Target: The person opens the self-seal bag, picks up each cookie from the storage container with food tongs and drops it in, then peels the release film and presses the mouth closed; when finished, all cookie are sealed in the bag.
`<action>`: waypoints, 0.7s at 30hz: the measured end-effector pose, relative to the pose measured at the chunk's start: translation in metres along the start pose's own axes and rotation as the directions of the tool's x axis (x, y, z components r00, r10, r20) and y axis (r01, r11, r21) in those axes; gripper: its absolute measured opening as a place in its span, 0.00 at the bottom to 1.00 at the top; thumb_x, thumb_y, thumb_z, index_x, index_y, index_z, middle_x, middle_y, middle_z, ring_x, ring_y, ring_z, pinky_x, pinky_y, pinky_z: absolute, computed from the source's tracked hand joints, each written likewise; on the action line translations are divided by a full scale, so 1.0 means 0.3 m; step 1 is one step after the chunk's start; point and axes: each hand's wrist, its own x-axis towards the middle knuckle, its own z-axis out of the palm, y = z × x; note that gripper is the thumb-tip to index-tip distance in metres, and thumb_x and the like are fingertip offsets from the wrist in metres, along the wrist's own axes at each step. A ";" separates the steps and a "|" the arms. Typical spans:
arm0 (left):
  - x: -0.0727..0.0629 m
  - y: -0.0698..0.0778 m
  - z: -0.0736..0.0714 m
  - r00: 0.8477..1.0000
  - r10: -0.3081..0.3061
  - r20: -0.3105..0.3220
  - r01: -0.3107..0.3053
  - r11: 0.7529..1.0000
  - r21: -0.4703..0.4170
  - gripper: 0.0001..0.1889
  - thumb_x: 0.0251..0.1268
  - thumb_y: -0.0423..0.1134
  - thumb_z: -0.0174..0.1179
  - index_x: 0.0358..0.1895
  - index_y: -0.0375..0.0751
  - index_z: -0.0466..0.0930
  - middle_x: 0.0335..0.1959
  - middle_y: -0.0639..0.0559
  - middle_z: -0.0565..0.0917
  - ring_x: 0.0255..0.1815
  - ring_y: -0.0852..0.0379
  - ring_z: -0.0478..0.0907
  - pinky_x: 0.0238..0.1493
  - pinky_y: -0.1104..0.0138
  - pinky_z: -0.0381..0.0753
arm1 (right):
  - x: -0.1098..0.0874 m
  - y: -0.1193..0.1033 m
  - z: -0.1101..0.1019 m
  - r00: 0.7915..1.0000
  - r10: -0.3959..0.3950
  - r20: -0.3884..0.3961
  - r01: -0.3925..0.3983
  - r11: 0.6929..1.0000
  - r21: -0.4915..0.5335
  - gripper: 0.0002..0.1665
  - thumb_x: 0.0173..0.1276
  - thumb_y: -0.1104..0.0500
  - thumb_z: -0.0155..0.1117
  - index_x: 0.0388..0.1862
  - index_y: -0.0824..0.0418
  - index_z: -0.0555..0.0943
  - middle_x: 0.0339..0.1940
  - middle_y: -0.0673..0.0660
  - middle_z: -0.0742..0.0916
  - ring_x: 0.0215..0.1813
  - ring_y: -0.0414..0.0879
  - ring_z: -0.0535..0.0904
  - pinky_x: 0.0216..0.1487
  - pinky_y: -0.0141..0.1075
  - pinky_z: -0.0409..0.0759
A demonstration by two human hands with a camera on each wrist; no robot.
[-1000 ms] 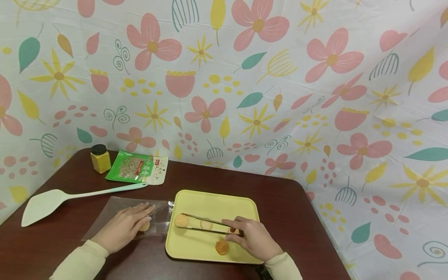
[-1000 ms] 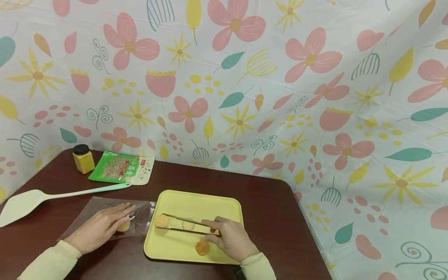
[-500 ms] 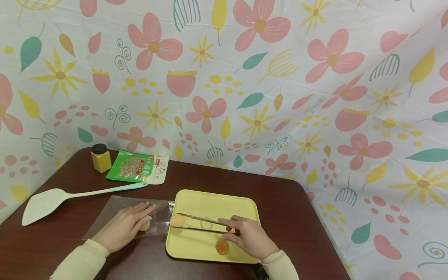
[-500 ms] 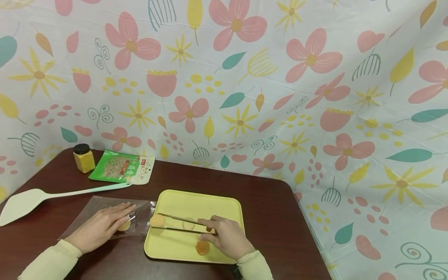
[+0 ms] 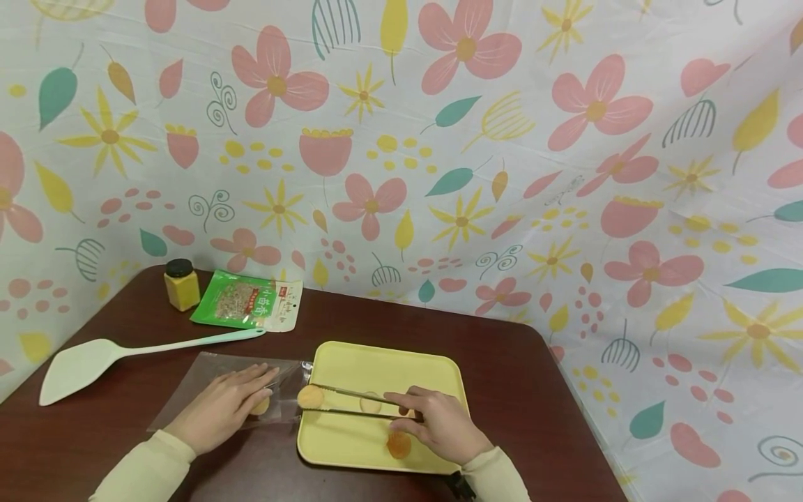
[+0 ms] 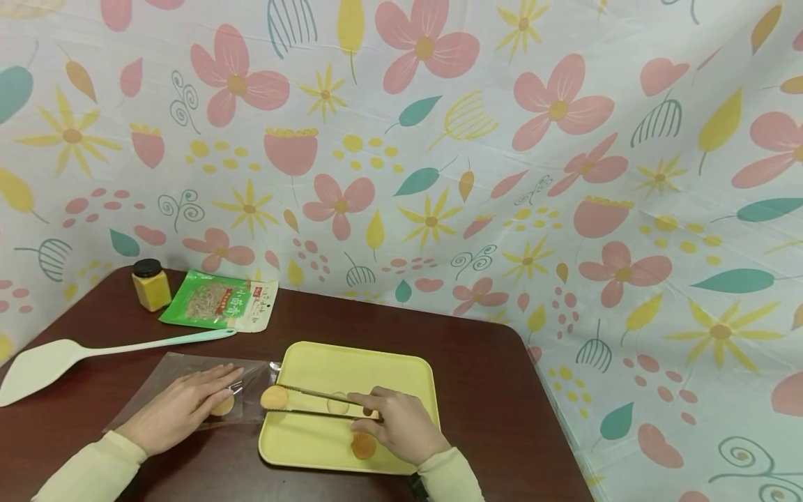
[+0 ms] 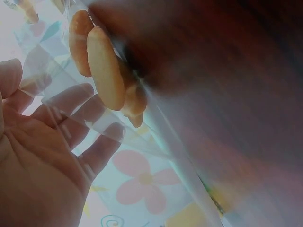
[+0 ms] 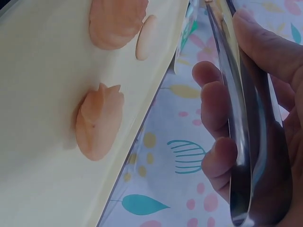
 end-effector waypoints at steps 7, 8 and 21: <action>-0.001 0.002 0.001 1.000 -0.004 -0.003 0.004 1.000 -0.001 0.22 0.76 0.47 0.51 0.66 0.41 0.74 0.64 0.38 0.74 0.65 0.39 0.71 0.60 0.39 0.67 | 0.013 -0.005 0.009 1.000 -0.013 0.004 0.013 1.000 -0.003 0.24 0.67 0.47 0.65 0.62 0.45 0.80 0.34 0.37 0.79 0.24 0.27 0.68 0.25 0.23 0.70; -0.001 0.002 0.001 1.000 -0.003 -0.005 0.003 1.000 -0.002 0.22 0.76 0.47 0.51 0.66 0.41 0.74 0.64 0.38 0.74 0.65 0.39 0.71 0.60 0.39 0.68 | 0.015 -0.006 0.011 1.000 -0.018 0.001 0.018 1.000 -0.007 0.24 0.66 0.47 0.66 0.62 0.45 0.80 0.34 0.37 0.79 0.24 0.27 0.68 0.25 0.23 0.70; -0.002 0.001 0.003 1.000 0.007 -0.019 -0.007 1.000 0.004 0.22 0.76 0.47 0.51 0.66 0.41 0.75 0.64 0.39 0.75 0.65 0.39 0.71 0.60 0.39 0.68 | 0.042 -0.014 0.033 0.997 -0.072 -0.021 0.072 0.997 0.001 0.25 0.65 0.48 0.67 0.62 0.44 0.79 0.33 0.37 0.79 0.24 0.27 0.68 0.26 0.22 0.69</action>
